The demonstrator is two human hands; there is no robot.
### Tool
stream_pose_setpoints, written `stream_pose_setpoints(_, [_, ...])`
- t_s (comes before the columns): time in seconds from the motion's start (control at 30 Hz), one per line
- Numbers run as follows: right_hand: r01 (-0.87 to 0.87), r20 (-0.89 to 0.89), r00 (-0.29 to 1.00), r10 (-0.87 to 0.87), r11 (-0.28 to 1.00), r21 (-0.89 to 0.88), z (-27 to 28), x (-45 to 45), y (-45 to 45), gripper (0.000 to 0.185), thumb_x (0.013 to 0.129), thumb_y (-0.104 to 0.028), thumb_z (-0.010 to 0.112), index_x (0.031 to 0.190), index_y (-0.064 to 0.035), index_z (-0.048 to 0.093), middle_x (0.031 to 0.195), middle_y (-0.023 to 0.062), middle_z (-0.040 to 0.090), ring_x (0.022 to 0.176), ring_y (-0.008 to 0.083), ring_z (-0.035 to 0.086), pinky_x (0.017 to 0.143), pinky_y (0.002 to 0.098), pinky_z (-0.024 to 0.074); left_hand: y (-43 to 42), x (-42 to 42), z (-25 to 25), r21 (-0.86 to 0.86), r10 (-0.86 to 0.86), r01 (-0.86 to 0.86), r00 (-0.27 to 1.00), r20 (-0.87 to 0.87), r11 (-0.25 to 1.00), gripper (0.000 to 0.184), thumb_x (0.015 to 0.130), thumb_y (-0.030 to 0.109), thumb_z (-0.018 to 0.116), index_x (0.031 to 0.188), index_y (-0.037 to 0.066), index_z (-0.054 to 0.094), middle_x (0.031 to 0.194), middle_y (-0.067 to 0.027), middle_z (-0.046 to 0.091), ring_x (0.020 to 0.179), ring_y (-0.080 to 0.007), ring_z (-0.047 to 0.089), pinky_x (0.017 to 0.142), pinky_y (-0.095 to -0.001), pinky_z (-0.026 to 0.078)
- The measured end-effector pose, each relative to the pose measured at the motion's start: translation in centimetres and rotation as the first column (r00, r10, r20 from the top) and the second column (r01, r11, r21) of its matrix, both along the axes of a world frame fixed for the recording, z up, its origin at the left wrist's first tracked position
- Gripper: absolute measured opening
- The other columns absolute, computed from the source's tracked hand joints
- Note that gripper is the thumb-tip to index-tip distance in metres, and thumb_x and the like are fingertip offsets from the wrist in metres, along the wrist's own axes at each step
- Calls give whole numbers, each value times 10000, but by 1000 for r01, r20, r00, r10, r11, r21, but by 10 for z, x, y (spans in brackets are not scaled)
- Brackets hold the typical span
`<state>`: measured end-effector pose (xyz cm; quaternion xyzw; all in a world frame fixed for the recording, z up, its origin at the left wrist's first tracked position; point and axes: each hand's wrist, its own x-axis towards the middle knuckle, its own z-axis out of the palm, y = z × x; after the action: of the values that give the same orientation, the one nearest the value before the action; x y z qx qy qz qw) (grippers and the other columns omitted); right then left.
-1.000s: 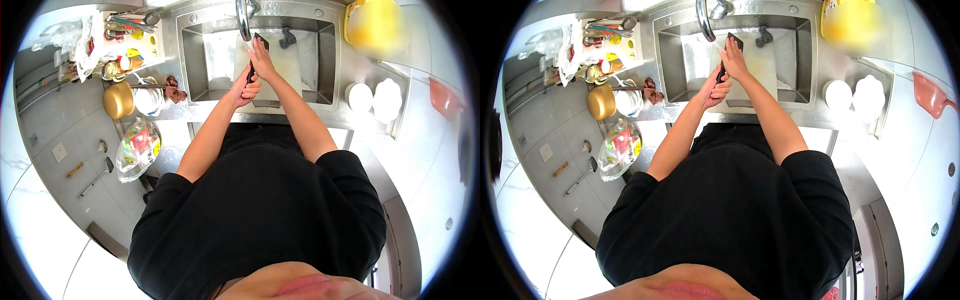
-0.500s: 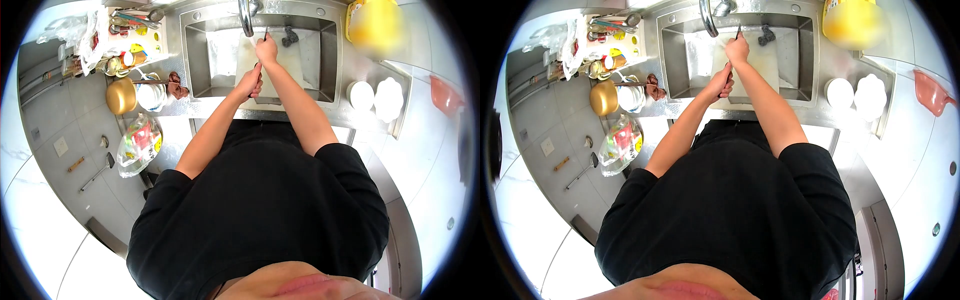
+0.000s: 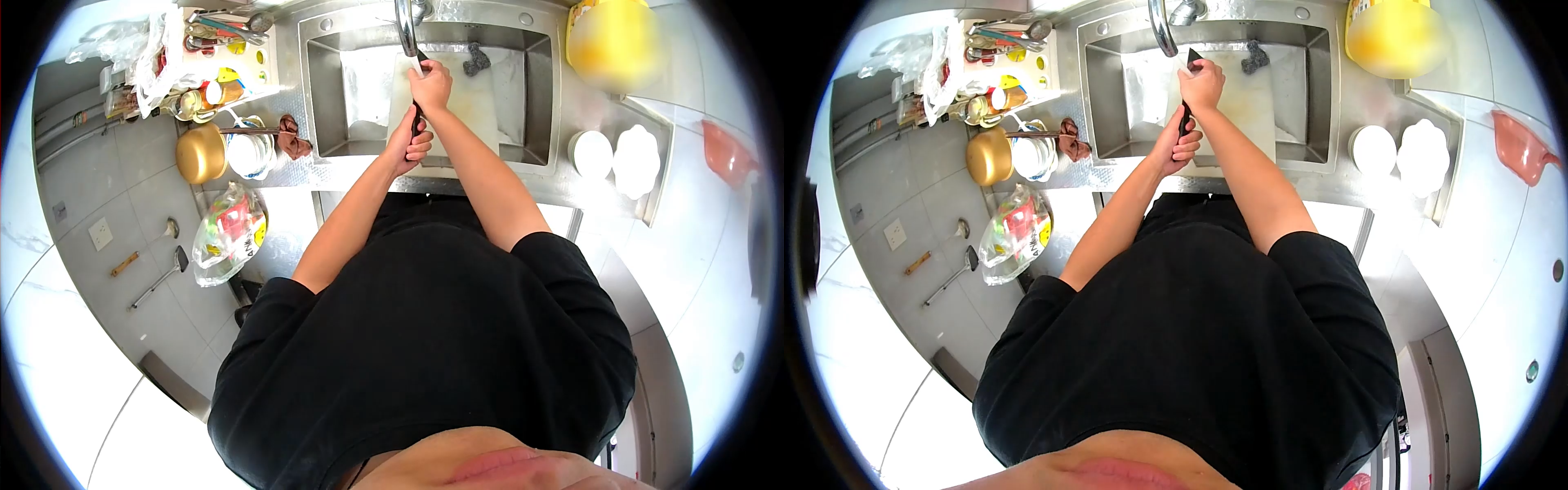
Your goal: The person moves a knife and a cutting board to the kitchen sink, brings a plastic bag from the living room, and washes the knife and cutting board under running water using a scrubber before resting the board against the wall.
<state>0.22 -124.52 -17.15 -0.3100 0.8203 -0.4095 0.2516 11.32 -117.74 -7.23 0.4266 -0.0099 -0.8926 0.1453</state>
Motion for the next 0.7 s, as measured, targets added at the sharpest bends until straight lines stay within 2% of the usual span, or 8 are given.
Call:
stream_pose_setpoints(0.07, [-21, -7, 1000, 21, 1000, -2, 3, -2, 2, 424, 712, -329, 847, 1033, -101, 688, 1036, 104, 695, 1108, 315, 585, 1012, 416, 442, 2, -1, 2, 18, 6, -6, 1000, -2, 1000, 499, 1035, 602, 455, 804, 160, 443, 559, 52, 318, 371, -43, 243, 284, -196, 189])
stream_pose_setpoints(0.13, [-9, 25, 1000, 7, 996, 93, 5, -2, 2, 410, 714, -343, 844, 1012, -101, 700, 1066, 117, 692, 1130, 320, 582, 1017, 410, 440, 2, -3, 3, 32, 12, -12, 1000, -7, 999, 501, 1036, 601, 454, 802, 158, 445, 559, 50, 318, 368, -44, 243, 281, -199, 188])
stream_pose_setpoints(0.37, [3, 36, 999, -6, 997, 75, 10, -4, 5, 360, 714, -335, 848, 972, -113, 731, 1105, 129, 685, 1125, 325, 586, 1016, 401, 443, 4, -4, 3, 45, 20, -19, 999, -31, 999, 507, 1036, 604, 451, 800, 154, 444, 562, 42, 320, 366, -47, 240, 281, -200, 185])
stream_pose_setpoints(0.43, [11, -4, 1000, -11, 997, 75, 8, -3, 7, 429, 737, -394, 799, 1009, -65, 756, 1078, 168, 713, 1039, 352, 653, 968, 418, 501, 4, -4, 3, 47, 24, -23, 999, -33, 999, 507, 1035, 603, 452, 800, 154, 444, 563, 42, 321, 366, -47, 240, 282, -200, 185])
stream_pose_setpoints(0.57, [-9, 7, 1000, 9, 1000, -2, 2, -5, 7, 440, 739, -398, 803, 1028, -69, 756, 1054, 153, 731, 1030, 338, 671, 942, 412, 517, 5, -3, 1, 37, 2, -1, 1000, -15, 999, 507, 1031, 607, 458, 799, 156, 444, 563, 43, 321, 370, -48, 241, 285, -203, 181])
stream_pose_setpoints(0.63, [41, 132, 990, -52, 996, 79, 8, -5, 7, 375, 718, -339, 834, 980, -88, 739, 1122, 136, 709, 1127, 324, 621, 1005, 417, 474, 6, -3, 1, 25, -12, 12, 1000, -1, 1000, 509, 1029, 611, 460, 798, 158, 444, 563, 43, 319, 373, -47, 241, 289, -202, 177])
stream_pose_setpoints(0.7, [12, 193, 981, -37, 992, 128, 19, -10, 11, 392, 723, -332, 825, 1010, -82, 732, 1149, 154, 707, 1121, 333, 638, 984, 422, 491, 9, -5, 5, -45, -62, 68, 991, 122, 997, 502, 1021, 620, 477, 810, 167, 434, 559, 43, 325, 381, -50, 237, 315, -211, 175])
